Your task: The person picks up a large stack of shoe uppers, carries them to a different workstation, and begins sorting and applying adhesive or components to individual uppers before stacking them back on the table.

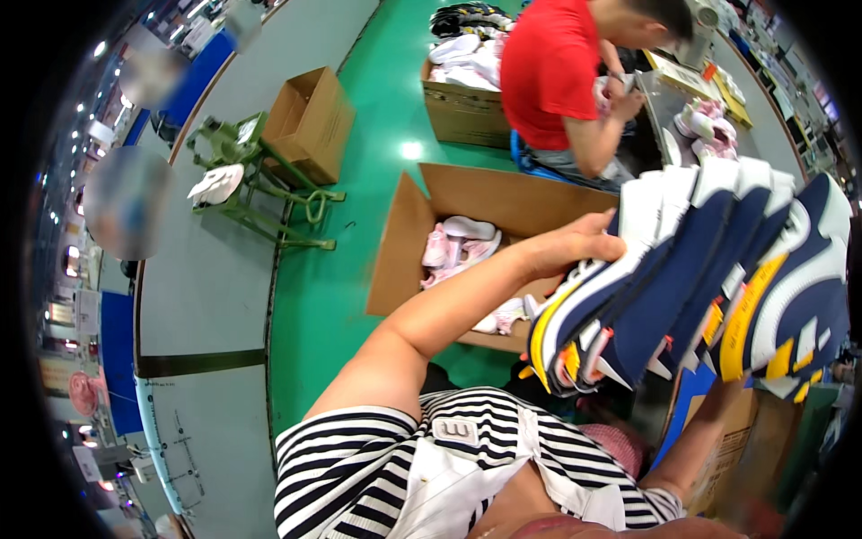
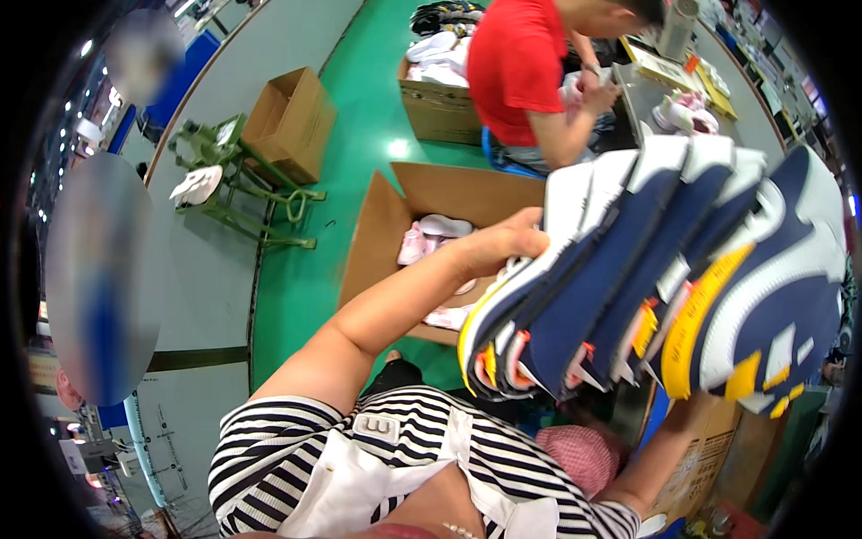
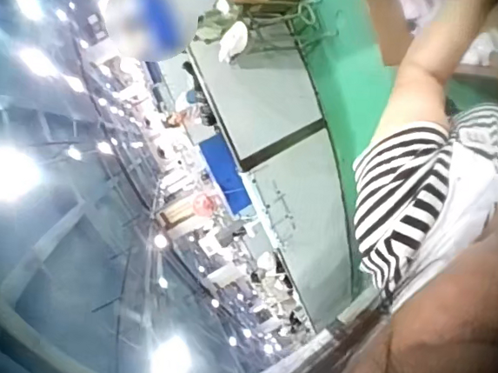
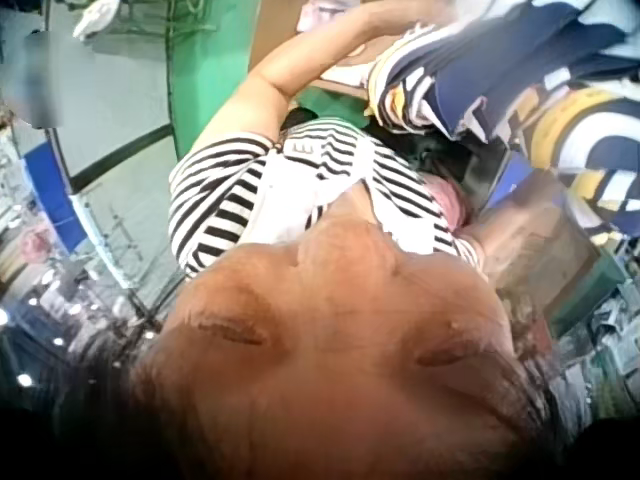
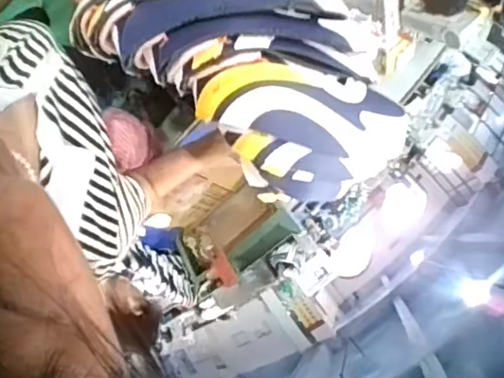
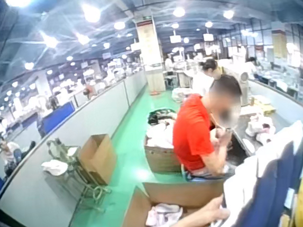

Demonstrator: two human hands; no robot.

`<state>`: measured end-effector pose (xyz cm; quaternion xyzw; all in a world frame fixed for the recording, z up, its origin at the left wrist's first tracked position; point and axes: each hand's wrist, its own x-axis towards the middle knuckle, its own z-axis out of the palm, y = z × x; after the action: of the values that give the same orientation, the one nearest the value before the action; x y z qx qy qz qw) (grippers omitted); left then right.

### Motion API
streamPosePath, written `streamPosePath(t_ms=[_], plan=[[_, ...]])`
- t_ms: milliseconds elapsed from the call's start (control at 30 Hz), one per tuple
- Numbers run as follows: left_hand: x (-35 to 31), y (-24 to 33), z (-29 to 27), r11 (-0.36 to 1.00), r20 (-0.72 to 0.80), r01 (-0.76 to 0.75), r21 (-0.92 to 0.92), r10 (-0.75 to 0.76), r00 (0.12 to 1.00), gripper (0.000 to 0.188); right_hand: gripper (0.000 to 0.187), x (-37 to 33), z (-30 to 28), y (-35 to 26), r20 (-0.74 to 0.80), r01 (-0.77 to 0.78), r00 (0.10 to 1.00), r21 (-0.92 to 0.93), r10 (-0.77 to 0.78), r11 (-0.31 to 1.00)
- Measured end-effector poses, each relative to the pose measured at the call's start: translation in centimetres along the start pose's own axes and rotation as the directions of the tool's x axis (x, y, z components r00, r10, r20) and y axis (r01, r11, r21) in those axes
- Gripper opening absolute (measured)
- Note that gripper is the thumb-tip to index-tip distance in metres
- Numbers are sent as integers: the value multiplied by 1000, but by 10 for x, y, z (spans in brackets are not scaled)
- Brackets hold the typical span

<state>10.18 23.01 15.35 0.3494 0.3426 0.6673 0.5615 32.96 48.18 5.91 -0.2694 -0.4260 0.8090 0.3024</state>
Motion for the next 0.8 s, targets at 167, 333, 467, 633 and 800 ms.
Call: streamPosePath(t_ms=[167, 333, 467, 633, 800], plan=[[-196, 101, 9, 999, -200, -29, -35, 22, 980, 101, 50, -104, 159, 9, 69, -49, 996, -2, 49, 999], [-320, 147, -51, 987, -352, -77, -144, 22, 936, 94, 50, -128, 281, 61, 150, -125, 982, 46, 117, 991], [-384, 150, -109, 996, -428, -88, -33, 66, 901, 102, 50, -112, 352, 121, 223, -199, 958, 79, 177, 977], [-416, 194, -190, 999, -627, 4, -33, -24, 778, 98, 51, -62, 434, 192, 268, -341, 919, 179, 288, 923], [-458, 228, -331, 990, -699, 130, 57, -54, 713, 97, 50, 31, 518, 309, 613, 595, 772, -606, -166, 527]])
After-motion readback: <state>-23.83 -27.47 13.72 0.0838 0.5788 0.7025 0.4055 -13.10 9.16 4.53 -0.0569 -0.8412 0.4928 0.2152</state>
